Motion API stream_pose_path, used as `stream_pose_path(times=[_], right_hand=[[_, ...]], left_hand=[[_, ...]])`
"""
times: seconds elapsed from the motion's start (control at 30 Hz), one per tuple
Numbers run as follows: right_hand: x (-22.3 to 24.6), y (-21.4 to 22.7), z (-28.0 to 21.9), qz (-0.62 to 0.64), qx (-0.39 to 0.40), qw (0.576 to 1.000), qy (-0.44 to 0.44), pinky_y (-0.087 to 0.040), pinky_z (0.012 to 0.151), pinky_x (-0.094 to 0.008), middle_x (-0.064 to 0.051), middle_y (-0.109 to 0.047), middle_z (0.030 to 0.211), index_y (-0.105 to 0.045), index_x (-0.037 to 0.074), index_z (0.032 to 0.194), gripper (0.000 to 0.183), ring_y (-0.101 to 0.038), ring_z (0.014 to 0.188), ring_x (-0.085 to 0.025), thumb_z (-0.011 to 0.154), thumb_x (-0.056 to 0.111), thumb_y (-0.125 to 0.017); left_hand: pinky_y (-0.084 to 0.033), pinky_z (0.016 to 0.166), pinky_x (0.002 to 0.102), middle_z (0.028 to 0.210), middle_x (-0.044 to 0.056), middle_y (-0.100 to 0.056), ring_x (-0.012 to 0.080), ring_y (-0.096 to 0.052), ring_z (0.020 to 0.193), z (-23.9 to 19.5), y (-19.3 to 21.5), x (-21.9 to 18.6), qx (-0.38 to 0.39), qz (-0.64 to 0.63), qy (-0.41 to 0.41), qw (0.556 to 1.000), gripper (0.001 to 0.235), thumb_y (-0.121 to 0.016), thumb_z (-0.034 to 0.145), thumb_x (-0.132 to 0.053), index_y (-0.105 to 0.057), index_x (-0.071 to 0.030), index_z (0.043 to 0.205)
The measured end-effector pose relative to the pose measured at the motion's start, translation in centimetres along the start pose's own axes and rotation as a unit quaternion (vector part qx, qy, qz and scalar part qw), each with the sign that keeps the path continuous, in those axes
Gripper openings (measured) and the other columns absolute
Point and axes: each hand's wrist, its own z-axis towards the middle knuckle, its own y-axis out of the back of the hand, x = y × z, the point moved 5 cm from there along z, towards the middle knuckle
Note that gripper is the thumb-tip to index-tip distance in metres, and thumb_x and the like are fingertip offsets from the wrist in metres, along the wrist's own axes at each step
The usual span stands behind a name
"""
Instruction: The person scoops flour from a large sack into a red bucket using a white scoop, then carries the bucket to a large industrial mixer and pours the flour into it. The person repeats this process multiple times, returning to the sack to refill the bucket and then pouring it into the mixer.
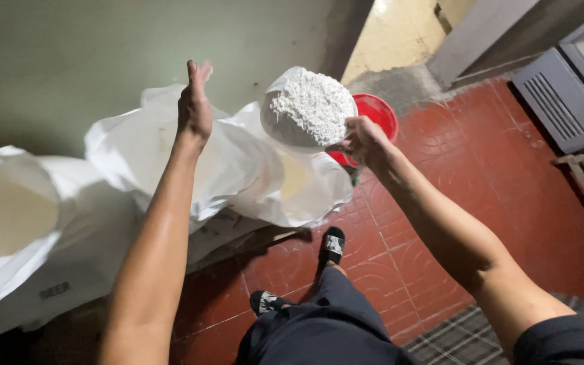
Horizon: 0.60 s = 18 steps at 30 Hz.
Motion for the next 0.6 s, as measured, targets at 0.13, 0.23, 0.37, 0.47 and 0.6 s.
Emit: stream_pose_path(times=[0.13,0.23,0.37,0.47,0.6], right_hand=[[4.5,5.2,0.3,-0.001,-0.051,0.999,0.004,-0.064,0.081,-0.050,-0.026,-0.066,0.115,-0.047,-0.006,0.131,0.044,-0.077,0.086,-0.036,0.089,0.006,-0.045],[7.6,10.5,2.3,-0.019,-0.075,0.997,0.027,-0.064,0.077,-0.049,-0.022,-0.066,0.102,-0.051,-0.007,0.122,0.032,-0.071,0.074,-0.033,0.092,0.006,-0.048],[9.7,17.9,7.4,-0.027,-0.068,0.997,0.036,-0.064,0.070,-0.048,-0.014,-0.060,0.083,-0.055,-0.007,0.110,0.021,-0.061,0.058,-0.025,0.094,0.005,-0.050],[9.7,23.0,11.4,-0.056,-0.066,0.996,0.038,-0.060,0.062,-0.041,-0.010,-0.059,0.079,-0.058,-0.002,0.113,0.025,-0.057,0.055,-0.019,0.091,0.005,-0.049],[8.2,28.4,17.5,-0.052,-0.062,0.996,0.028,-0.051,0.051,-0.034,-0.007,-0.060,0.081,-0.060,-0.001,0.121,0.042,-0.054,0.053,-0.016,0.081,0.000,-0.047]], left_hand=[[-0.024,0.125,0.039,0.167,0.018,-0.034,0.0282,-0.039,0.154,3.5,-7.8,-1.5,0.009,-0.077,-0.091,0.993,0.091,-0.022,0.102,-0.068,-0.029,0.002,0.159],[-0.027,0.125,0.038,0.167,0.019,-0.035,0.0286,-0.040,0.153,6.7,-14.6,-0.8,0.015,-0.099,-0.098,0.990,0.090,-0.022,0.103,-0.067,-0.031,0.003,0.160],[-0.024,0.124,0.038,0.166,0.018,-0.035,0.0279,-0.038,0.153,11.6,-24.6,2.6,0.036,-0.116,-0.043,0.992,0.090,-0.020,0.101,-0.067,-0.033,0.002,0.158],[-0.024,0.124,0.038,0.165,0.018,-0.037,0.0289,-0.037,0.153,15.4,-31.9,6.4,0.049,-0.158,0.012,0.986,0.089,-0.021,0.102,-0.066,-0.035,0.002,0.157],[-0.023,0.123,0.039,0.167,0.017,-0.032,0.0289,-0.032,0.154,17.8,-39.5,12.8,0.008,-0.165,0.109,0.980,0.082,-0.024,0.103,-0.062,-0.033,-0.003,0.159]])
